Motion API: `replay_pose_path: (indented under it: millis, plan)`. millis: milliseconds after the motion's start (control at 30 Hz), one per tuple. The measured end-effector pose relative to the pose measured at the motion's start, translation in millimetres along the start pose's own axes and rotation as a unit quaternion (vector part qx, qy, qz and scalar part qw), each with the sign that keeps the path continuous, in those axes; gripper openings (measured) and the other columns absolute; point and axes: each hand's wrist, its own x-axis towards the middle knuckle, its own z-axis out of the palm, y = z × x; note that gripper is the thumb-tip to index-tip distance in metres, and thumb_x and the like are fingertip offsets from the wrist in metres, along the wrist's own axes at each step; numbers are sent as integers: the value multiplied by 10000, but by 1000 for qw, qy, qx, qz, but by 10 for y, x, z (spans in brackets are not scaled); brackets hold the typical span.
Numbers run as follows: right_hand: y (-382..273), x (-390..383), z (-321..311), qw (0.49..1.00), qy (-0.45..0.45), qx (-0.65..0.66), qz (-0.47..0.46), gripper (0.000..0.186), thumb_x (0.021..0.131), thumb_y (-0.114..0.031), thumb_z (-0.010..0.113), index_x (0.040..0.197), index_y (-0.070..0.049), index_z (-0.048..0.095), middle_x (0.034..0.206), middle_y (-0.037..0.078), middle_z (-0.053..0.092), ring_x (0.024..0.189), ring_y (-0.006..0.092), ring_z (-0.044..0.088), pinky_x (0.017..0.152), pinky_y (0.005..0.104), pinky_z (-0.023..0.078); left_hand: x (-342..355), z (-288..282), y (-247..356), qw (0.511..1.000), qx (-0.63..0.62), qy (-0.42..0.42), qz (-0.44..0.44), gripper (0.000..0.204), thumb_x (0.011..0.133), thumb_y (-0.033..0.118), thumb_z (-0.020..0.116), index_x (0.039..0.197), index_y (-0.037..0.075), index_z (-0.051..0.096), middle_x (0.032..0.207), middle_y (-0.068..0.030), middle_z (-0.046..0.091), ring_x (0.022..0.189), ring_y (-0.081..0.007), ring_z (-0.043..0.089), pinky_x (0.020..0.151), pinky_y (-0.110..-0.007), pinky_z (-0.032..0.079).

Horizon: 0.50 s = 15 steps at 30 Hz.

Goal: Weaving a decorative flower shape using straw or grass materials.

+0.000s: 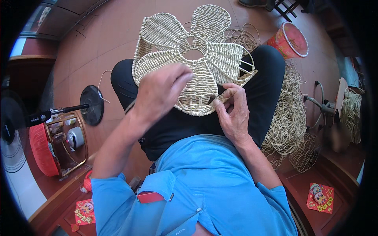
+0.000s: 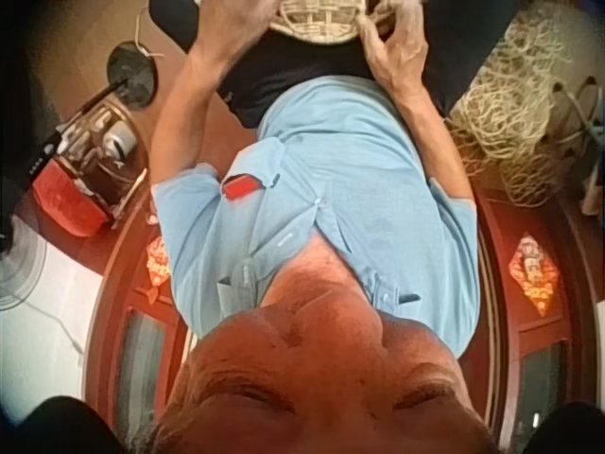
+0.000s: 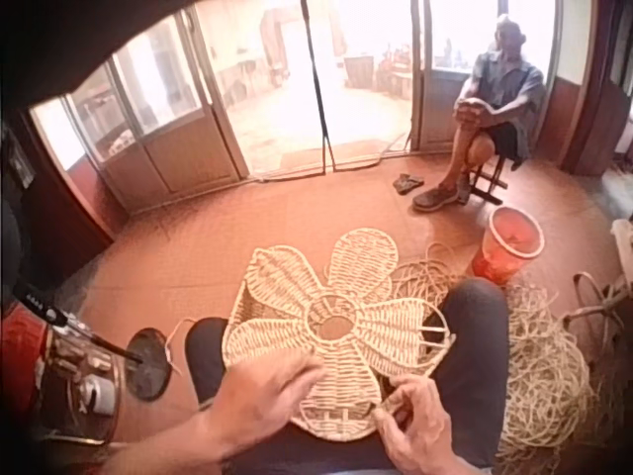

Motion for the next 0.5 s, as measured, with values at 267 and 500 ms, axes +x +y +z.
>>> replay_pose_path:
  millis: [267, 500]
  plan:
    - [11, -30, -8, 1000, 0, -31, -4, 179, 929, -23, 823, 1043, -41, 686, 1319, 138, 673, 795, 163, 660, 686, 326, 576, 870, 610, -72, 984, 75, -5, 161, 158, 1007, 262, 772, 972, 109, 753, 893, -57, 730, 881, -260, 725, 844, -436, 581]
    - [75, -64, -23, 998, 7, -39, -42, 106, 937, -40, 837, 1002, -25, 755, 1324, 140, 676, 772, 160, 652, 684, 318, 575, 821, 571, -160, 960, 140, 11, 240, 156, 987, 270, 782, 1042, 126, 757, 939, -47, 721, 936, -269, 716, 864, -416, 561]
